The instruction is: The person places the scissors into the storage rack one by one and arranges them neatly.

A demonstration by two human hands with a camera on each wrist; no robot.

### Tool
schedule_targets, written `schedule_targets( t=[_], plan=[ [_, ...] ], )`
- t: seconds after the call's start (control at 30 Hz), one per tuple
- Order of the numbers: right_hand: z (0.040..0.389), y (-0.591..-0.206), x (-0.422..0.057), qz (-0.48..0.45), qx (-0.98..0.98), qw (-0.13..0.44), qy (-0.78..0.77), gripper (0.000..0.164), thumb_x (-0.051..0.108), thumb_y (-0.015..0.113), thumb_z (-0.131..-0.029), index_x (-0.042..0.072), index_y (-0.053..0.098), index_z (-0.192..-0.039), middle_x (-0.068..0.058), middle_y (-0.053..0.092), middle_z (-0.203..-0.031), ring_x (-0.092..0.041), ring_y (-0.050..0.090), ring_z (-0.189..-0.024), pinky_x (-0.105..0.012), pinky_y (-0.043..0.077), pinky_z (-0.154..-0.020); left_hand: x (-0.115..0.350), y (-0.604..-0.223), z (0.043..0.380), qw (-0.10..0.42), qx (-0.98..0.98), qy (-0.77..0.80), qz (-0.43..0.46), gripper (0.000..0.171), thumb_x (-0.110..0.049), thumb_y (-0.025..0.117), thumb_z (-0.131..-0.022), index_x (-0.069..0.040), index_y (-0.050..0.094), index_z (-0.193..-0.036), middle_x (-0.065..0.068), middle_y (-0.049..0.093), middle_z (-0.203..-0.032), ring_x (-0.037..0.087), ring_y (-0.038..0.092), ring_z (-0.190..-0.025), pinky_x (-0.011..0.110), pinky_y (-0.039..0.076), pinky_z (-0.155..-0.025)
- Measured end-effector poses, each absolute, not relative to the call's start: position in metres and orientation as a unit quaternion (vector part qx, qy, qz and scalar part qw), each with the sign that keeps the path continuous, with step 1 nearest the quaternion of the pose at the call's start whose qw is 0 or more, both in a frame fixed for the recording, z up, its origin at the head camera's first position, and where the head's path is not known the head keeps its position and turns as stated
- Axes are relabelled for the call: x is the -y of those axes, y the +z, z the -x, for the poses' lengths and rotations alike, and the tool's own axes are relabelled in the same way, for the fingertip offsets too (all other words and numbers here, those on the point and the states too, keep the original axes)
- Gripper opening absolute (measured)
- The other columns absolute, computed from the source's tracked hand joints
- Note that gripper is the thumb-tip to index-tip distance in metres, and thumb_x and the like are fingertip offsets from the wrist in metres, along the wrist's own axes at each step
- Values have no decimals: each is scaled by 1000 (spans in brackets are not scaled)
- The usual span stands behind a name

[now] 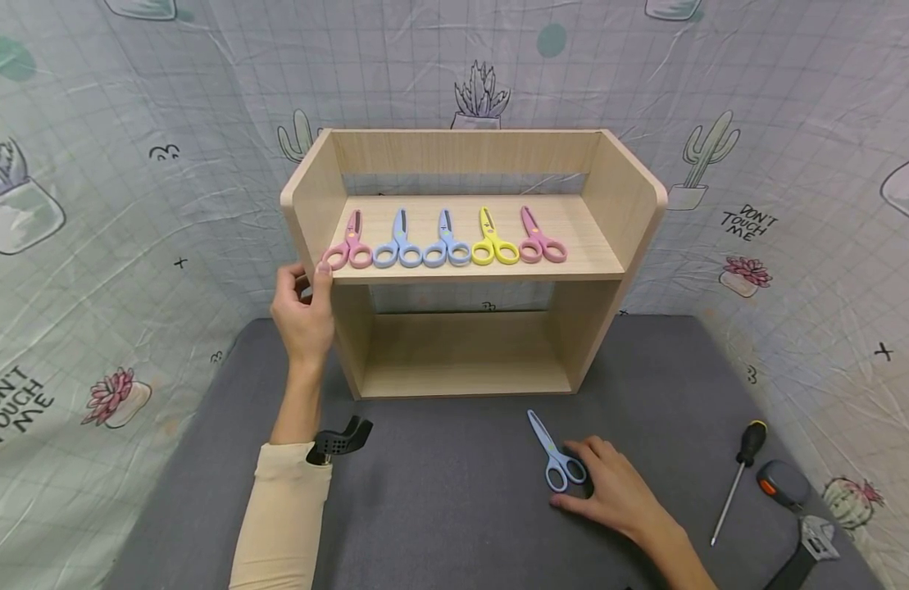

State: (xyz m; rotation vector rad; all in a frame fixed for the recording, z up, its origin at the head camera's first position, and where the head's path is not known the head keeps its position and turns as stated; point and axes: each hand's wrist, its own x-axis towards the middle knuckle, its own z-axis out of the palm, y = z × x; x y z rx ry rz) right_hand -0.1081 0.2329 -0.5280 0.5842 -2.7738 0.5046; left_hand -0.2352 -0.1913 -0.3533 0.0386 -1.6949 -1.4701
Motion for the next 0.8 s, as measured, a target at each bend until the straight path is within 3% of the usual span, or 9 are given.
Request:
schedule_targets(
  t=[0.33,0.8],
  plan=[
    [107,-529,-232,-195,962,108,156,76,71,79,-65,15,70,-115,8,56,-99,-12,52,-90,-38,45,-77,193,-353,234,436,682,-586,-9,37,-28,66,-94,4,63,-111,-7,62,-93,3,63,-81,17,49,-68],
    [110,-533,-225,-208,957,160,127,57,58,83,-67,14,72,-102,6,57,-94,-14,54,-85,-37,46,-72,193,-354,235,435,682,-588,-8,37,-29,66,-94,5,62,-110,-7,62,-93,4,63,-81,17,49,-69]
  ],
)
